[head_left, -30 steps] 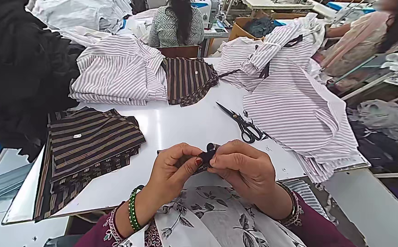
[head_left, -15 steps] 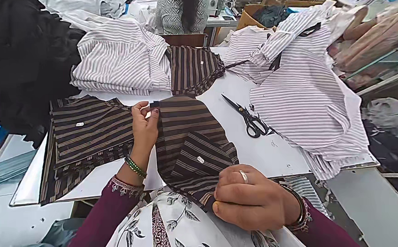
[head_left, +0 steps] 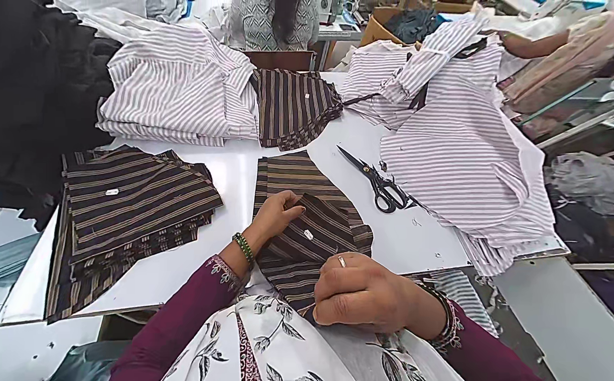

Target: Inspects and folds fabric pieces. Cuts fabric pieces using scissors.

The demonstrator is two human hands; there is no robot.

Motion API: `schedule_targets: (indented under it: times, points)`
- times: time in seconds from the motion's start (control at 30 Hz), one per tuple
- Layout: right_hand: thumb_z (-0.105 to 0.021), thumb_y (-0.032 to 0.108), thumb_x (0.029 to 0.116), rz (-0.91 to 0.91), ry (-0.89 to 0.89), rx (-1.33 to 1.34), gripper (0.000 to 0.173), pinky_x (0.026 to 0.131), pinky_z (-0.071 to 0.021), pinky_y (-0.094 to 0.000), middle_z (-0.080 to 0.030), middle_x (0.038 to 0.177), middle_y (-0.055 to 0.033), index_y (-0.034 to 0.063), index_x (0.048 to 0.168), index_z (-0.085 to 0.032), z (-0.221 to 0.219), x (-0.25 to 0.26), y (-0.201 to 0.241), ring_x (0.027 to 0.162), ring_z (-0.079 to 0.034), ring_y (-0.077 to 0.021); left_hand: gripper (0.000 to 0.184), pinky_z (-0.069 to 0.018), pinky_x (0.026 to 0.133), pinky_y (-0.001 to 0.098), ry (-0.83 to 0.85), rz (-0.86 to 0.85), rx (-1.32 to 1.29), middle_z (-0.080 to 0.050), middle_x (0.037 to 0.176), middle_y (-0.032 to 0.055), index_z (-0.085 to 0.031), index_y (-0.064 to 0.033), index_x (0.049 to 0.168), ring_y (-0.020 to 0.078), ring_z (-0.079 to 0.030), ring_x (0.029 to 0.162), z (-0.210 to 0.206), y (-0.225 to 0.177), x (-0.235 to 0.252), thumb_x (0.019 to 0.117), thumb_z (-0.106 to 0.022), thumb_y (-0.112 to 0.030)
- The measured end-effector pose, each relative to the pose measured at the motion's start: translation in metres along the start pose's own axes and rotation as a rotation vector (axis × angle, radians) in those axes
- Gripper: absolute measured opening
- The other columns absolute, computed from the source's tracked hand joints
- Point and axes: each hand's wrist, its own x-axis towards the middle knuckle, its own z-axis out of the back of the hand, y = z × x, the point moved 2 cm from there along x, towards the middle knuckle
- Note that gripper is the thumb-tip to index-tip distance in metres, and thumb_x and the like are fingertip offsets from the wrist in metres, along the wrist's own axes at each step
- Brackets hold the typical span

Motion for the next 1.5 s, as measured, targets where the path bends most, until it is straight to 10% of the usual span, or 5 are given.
schedule_targets:
  times: [0.1, 0.27, 1.5]
  points:
    - [-0.055, 0.018, 0.1057, -0.140, -0.193, -0.100, 0.019, 0.084, -0.0529, -0.0201, -0.065, 0.090, -0.0074, 0.0077, 0.094, -0.065, 0.009, -0.002, -0.004, 0.090, -0.065, -0.0124, 0.007, -0.0492, 0.071, 0.0138, -0.059, -0.367, -0.403, -0.061, 0.080, -0.0141, -0.064, -0.0066, 0.099, -0.0077, -0.057, 0.073, -0.004, -0.013, -0.022, 0.0987, -0.058, -0.010]
    - [-0.066, 0.018, 0.0995, -0.326, -0.464, -0.107, 0.013, 0.085, -0.0515, -0.0116, -0.066, 0.092, -0.0020, 0.0055, 0.096, -0.067, 0.021, -0.003, -0.022, 0.094, -0.063, 0.0006, 0.014, -0.0529, 0.088, 0.0154, -0.064, -0.728, -0.492, -0.069, 0.103, -0.0114, -0.071, -0.0105, 0.104, -0.0065, -0.062, 0.098, -0.003, -0.041, -0.054, 0.1034, -0.060, -0.019]
    - [-0.073, 0.017, 0.0944, -0.453, -0.531, 0.094, 0.015, 0.076, -0.0526, -0.0111, -0.068, 0.086, 0.0035, 0.0057, 0.093, -0.063, 0.014, -0.010, -0.035, 0.083, -0.063, 0.0056, 0.015, -0.0500, 0.089, 0.0121, -0.138, -0.831, -0.409, -0.069, 0.098, -0.0069, -0.074, -0.0109, 0.108, -0.0068, -0.061, 0.098, -0.004, -0.039, -0.065, 0.1026, -0.061, -0.018]
